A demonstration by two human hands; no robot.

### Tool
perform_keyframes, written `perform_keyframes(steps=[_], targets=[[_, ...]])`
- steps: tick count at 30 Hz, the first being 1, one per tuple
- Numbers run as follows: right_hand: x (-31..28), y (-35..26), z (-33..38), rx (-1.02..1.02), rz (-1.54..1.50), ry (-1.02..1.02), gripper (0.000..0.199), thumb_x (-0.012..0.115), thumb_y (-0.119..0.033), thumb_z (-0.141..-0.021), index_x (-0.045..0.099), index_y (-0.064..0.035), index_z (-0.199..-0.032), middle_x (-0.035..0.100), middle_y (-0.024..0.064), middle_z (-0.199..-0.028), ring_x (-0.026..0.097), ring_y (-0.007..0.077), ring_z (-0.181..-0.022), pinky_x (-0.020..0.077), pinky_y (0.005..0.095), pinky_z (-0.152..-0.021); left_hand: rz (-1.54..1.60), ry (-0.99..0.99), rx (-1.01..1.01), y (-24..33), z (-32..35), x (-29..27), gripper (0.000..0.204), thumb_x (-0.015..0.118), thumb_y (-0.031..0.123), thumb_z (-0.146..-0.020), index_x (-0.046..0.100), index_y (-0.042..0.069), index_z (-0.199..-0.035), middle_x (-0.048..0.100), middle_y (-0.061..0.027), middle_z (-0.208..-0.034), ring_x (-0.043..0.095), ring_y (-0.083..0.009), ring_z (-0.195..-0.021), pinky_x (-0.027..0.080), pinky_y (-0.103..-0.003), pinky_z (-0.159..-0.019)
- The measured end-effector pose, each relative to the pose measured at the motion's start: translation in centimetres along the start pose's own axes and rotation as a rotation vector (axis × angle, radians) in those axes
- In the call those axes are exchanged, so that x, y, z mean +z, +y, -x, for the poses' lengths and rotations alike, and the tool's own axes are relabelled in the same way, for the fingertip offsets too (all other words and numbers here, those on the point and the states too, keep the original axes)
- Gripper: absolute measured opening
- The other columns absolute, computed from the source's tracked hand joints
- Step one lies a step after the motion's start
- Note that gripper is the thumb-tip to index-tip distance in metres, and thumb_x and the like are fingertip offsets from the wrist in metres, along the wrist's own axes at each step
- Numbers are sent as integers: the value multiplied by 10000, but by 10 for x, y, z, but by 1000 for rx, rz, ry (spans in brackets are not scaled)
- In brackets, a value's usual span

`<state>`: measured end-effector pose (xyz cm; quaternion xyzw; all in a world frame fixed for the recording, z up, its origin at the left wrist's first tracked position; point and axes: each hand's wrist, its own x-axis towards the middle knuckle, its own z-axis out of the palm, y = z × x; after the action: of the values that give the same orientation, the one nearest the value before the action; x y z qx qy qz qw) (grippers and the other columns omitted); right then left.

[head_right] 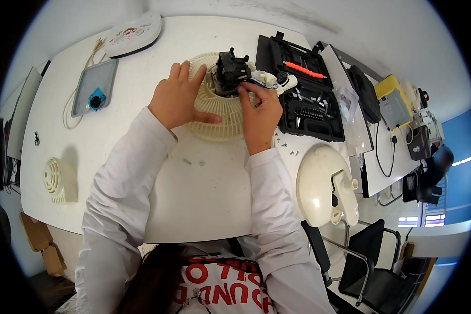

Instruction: The person assembles a small white electric fan on a white table. They connect the power cord, attach the fan cage, and secure the motor housing using a screwdriver and screws from a toolkit.

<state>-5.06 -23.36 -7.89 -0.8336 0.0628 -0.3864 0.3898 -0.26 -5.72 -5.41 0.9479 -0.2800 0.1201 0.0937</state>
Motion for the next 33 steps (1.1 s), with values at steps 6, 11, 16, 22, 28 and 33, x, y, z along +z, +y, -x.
perform_keyframes(steps=[6,11,16,22,28,33], targets=[[0,1,-5,68,-94,-85,106,737,-74,-775,681,-18,-846,434,6,-640,379,100,-586,314,264,-533,1,-2,0,1,1,-1,1204,726,775,-495,407,26,-1383,475,-191,-1242,451,-289,-1146,542,-362,-780],[-3,4,-9,128,-125,-171,102,719,-69,-790,661,0,-840,474,3,-610,377,79,-560,309,251,-516,-22,8,-3,2,2,-1,1198,730,770,-495,411,29,-1381,470,-191,-1246,454,-286,-1139,543,-359,-772],[-2,0,-6,140,-74,-147,119,721,-91,-796,654,-5,-843,520,16,-613,402,88,-536,339,264,-509,-16,-14,-6,4,0,-2,1198,738,765,-487,414,28,-1374,467,-191,-1248,452,-287,-1135,542,-361,-771],[1,-4,3,2,20,-51,134,717,-105,-803,647,-38,-895,516,41,-707,460,124,-618,390,282,-574,-54,70,15,1,1,5,1176,728,784,-472,436,38,-1334,472,-165,-1196,453,-275,-1127,522,-347,-718],[-69,-27,9,81,-65,-227,199,699,-104,-827,612,-42,-994,526,34,-778,484,126,-663,421,274,-611,-3,-77,-23,7,-3,-12,1192,756,753,-475,416,41,-1369,434,-231,-1346,436,-330,-1219,538,-383,-811],[-152,-48,-60,-141,359,-233,251,677,-134,-848,594,-32,-1062,585,60,-854,548,139,-739,459,281,-665,-29,-86,-33,2,-1,-13,1205,750,758,-483,403,37,-1384,431,-232,-1342,434,-331,-1218,538,-380,-821]])
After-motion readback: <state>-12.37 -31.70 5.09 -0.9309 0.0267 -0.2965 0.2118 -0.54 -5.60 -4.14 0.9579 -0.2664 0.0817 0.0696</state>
